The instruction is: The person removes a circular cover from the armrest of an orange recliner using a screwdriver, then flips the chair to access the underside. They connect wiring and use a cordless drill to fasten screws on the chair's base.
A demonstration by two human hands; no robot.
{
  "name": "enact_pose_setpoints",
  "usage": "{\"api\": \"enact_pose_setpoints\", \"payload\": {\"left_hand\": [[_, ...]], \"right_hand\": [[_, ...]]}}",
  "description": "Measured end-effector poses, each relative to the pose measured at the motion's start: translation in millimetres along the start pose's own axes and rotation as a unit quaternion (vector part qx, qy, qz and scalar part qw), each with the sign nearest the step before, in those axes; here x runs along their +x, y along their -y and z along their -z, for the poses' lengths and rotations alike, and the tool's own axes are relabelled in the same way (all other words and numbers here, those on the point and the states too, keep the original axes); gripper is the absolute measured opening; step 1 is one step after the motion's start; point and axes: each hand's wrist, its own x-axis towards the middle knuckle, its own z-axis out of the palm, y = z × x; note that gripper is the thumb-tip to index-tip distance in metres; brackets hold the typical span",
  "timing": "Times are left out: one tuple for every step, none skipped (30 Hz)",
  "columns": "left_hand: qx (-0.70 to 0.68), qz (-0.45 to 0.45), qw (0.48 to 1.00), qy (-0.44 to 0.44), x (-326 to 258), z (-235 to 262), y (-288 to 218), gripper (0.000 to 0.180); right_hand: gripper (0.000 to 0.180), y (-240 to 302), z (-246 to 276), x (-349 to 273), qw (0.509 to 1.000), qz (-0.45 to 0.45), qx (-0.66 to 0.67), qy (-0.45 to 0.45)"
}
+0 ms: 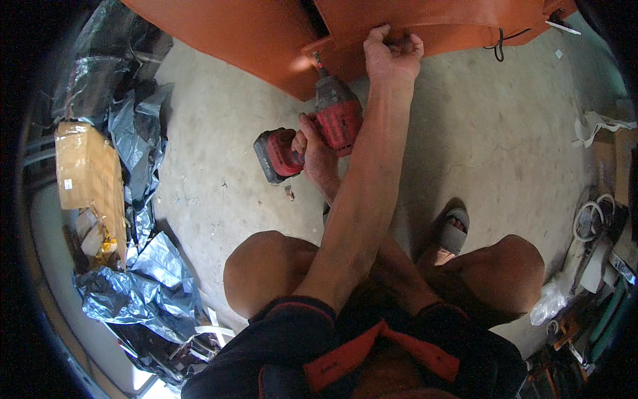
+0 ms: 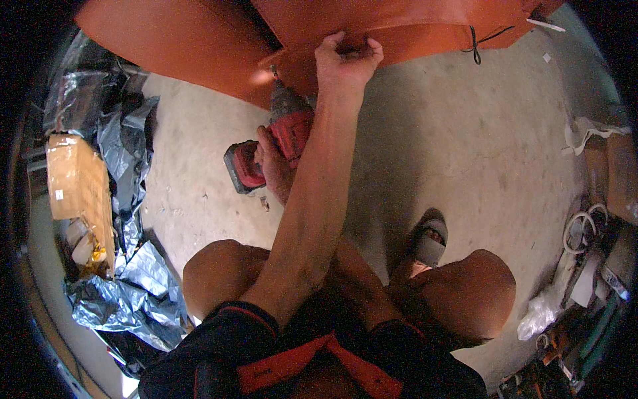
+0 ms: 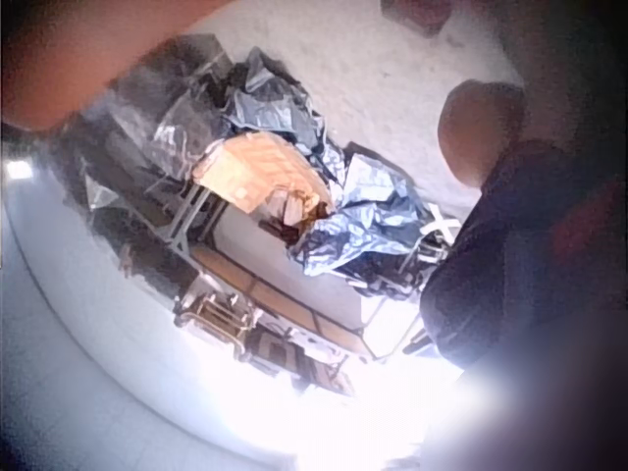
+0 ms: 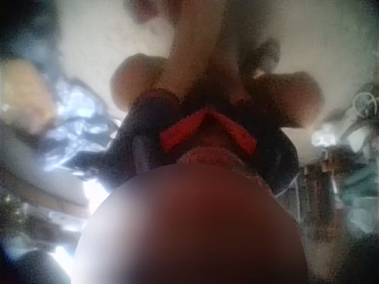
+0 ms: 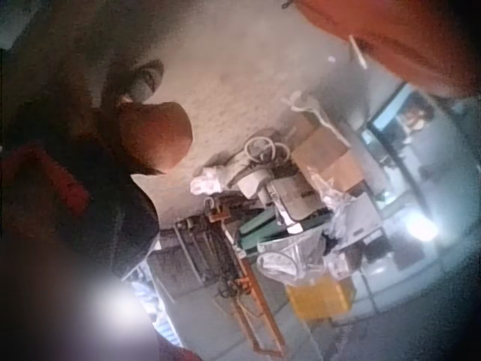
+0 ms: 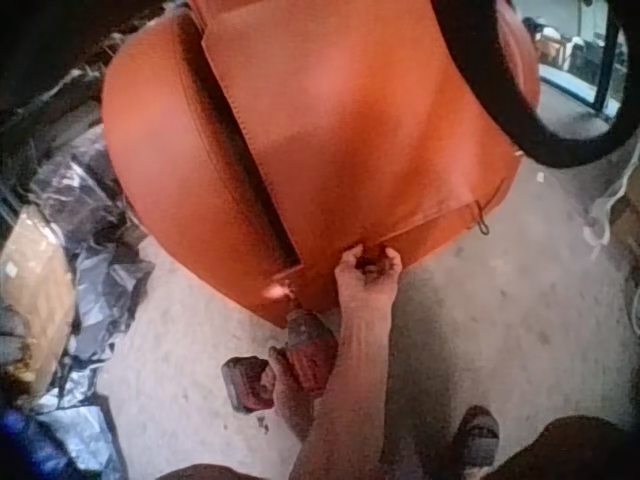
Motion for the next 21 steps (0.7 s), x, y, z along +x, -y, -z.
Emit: {"api": "enact_pose_setpoints", "payload": {"left_hand": [[-0.006, -0.008, 1.0, 0.002, 3, 2, 1, 0.028], [-0.011, -0.016, 1.0, 0.004, 7, 4, 3, 0.027], [-0.017, -0.024, 1.0, 0.006, 10, 6, 4, 0.025], [-0.014, -0.036, 0.999, -0.005, 12, 8, 5, 0.023], [-0.012, -0.047, 0.999, -0.015, 13, 8, 6, 0.021], [-0.01, -0.059, 0.998, -0.028, 13, 9, 6, 0.019], [-0.007, -0.057, 0.998, -0.024, 13, 9, 6, 0.018], [-0.003, -0.056, 0.998, -0.02, 11, 8, 6, 0.016], [0.002, -0.055, 0.998, -0.017, 8, 7, 5, 0.015], [0.0, -0.043, 0.999, -0.022, 6, 5, 3, 0.015], [-0.002, -0.031, 0.999, -0.027, 3, 2, 1, 0.014], [-0.004, -0.018, 0.999, -0.031, 0, 0, 0, 0.014], [-0.002, -0.024, 0.999, -0.025, -2, -3, 0, 0.014], [-0.001, -0.032, 0.999, -0.02, -4, -4, -1, 0.015], [-0.001, -0.038, 0.999, -0.014, -5, -6, 0, 0.015], [-0.005, -0.031, 0.999, -0.02, -6, -8, 0, 0.015], [-0.007, -0.025, 0.999, -0.023, -7, -10, 0, 0.016], [-0.009, -0.017, 0.999, -0.027, -7, -11, 0, 0.017], [-0.011, -0.03, 0.999, -0.039, -7, -13, 0, 0.018], [-0.013, -0.041, 0.998, -0.052, -7, -13, 1, 0.02], [-0.011, -0.052, 0.997, -0.063, -6, -14, 1, 0.021]], "right_hand": [[0.037, 0, -1, -1, 1.0, 0.02, 0.0, 0.019], [0.041, 1, -3, -2, 0.999, 0.028, -0.006, 0.021], [0.046, 2, -5, -4, 0.999, 0.041, -0.007, 0.027], [0.035, 3, -6, -5, 0.999, 0.031, 0.008, 0.017], [0.025, 5, -8, -7, 0.999, 0.027, 0.027, 0.012], [0.016, 6, -10, -9, 0.999, 0.018, 0.038, -0.005], [0.017, 7, -11, -11, 0.998, 0.018, 0.058, 0.007], [0.018, 7, -12, -13, 0.997, 0.014, 0.07, 0.01], [0.02, 7, -12, -15, 0.997, 0.009, 0.082, 0.011], [0.022, 7, -12, -16, 0.997, 0.01, 0.078, 0.009], [0.024, 6, -12, -16, 0.997, 0.011, 0.074, 0.007], [0.026, 6, -11, -16, 0.997, 0.013, 0.07, 0.005], [0.029, 6, -9, -16, 0.998, 0.021, 0.051, 0.005], [0.032, 5, -7, -16, 0.999, 0.028, 0.033, 0.004], [0.035, 6, -5, -16, 1.0, 0.027, 0.013, -0.009], [0.036, 5, -3, -16, 0.999, 0.032, 0.012, 0.01], [0.038, 6, -1, -16, 0.999, 0.03, 0.011, 0.019], [0.04, 6, 0, -17, 1.0, 0.015, 0.006, 0.008], [0.041, 6, 2, -17, 0.999, 0.026, 0.009, 0.027], [0.041, 6, 3, -18, 0.999, 0.023, 0.008, 0.024], [0.042, 6, 4, -18, 1.0, 0.021, 0.007, 0.022]]}}
